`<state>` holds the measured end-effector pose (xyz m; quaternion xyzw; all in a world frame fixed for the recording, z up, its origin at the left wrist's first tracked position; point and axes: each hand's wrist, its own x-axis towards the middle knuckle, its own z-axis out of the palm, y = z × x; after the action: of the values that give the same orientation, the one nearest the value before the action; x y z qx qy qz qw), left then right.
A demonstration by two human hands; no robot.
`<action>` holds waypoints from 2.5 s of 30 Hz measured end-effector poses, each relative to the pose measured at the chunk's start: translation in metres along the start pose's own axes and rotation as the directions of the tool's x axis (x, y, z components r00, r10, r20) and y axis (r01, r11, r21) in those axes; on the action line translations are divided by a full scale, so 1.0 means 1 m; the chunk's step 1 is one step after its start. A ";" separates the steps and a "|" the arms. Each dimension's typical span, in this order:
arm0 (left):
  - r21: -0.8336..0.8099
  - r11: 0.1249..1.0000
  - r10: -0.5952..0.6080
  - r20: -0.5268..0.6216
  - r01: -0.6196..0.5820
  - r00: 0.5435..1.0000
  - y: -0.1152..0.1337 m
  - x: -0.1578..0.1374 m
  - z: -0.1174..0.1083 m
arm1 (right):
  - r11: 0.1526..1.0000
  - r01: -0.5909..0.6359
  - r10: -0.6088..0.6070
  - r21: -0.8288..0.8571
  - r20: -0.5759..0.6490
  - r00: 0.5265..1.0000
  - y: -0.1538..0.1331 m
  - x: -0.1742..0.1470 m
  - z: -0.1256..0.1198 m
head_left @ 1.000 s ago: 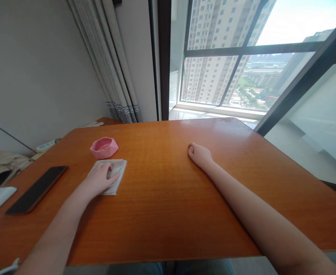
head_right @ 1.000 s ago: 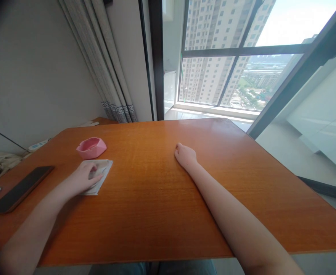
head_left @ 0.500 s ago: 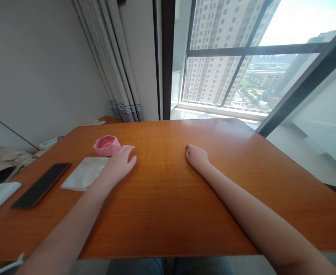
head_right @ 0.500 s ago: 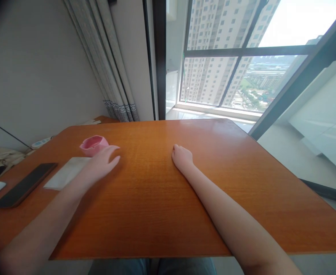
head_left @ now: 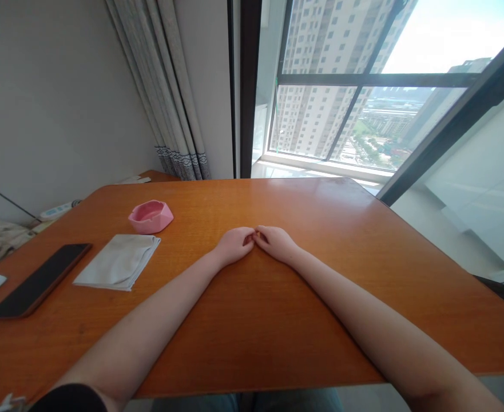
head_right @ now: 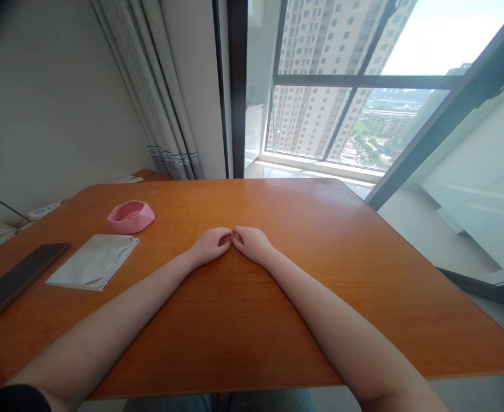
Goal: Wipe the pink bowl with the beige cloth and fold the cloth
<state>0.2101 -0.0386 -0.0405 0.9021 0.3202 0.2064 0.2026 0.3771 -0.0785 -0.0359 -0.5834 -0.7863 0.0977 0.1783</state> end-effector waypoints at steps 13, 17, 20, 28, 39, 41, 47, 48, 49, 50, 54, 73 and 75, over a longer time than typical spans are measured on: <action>0.025 1.000 -0.018 0.004 0.018 1.000 0.003 -0.001 0.000 | 0.999 -0.016 0.017 0.048 -0.010 1.000 0.003 0.001 0.000; -0.039 0.999 0.009 -0.012 -0.009 1.000 0.001 -0.001 0.002 | 0.964 -0.021 0.024 0.266 -0.009 1.000 0.009 0.003 -0.001; -0.107 0.994 0.008 -0.013 -0.009 1.000 -0.001 -0.001 0.002 | 0.928 -0.033 0.047 0.372 -0.027 0.999 0.012 0.004 -0.001; -0.242 0.970 -0.003 0.016 0.007 1.000 -0.002 0.003 -0.003 | 0.957 -0.029 0.036 0.288 -0.017 0.999 0.009 0.001 -0.002; -0.329 0.944 0.010 0.056 0.009 0.998 -0.002 0.002 -0.005 | 0.964 -0.015 0.017 0.267 -0.006 1.000 0.006 0.001 -0.006; -0.326 0.945 0.010 0.060 0.010 0.998 -0.001 0.002 -0.006 | 0.966 -0.021 0.025 0.257 -0.013 1.000 0.006 0.001 -0.005; -0.314 0.949 0.013 0.046 0.002 0.999 0.000 0.001 -0.006 | 0.965 -0.027 0.036 0.260 -0.030 0.999 0.007 0.001 -0.004; -0.310 0.951 0.018 0.043 -0.004 0.999 0.000 0.001 -0.005 | 0.965 -0.028 0.037 0.261 -0.029 0.999 0.006 0.001 -0.004; -0.306 0.952 0.023 0.041 -0.009 0.999 -0.001 0.001 -0.005 | 0.965 -0.030 0.038 0.262 -0.028 0.999 0.006 0.001 -0.004; -0.303 0.953 0.027 0.039 -0.014 0.999 -0.001 0.001 -0.005 | 0.965 -0.031 0.040 0.262 -0.028 0.999 0.005 0.001 -0.005; -0.268 0.963 0.045 0.030 -0.035 0.999 -0.001 0.001 -0.003 | 0.969 -0.033 0.040 0.243 -0.025 0.999 0.004 0.001 -0.004; 0.350 0.554 -0.356 -0.721 0.755 0.595 -0.108 -0.090 -0.116 | 0.987 0.043 -0.034 0.152 -0.060 0.998 0.008 0.000 0.001; 0.387 0.524 -0.444 -0.636 0.758 0.631 -0.117 -0.092 -0.118 | 0.988 0.038 -0.029 0.149 -0.059 0.998 0.007 0.000 0.000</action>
<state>0.0282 0.0115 -0.0231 0.6615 0.7082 0.2087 -0.1311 0.3832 -0.0765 -0.0379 -0.5576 -0.7810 0.1370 0.2456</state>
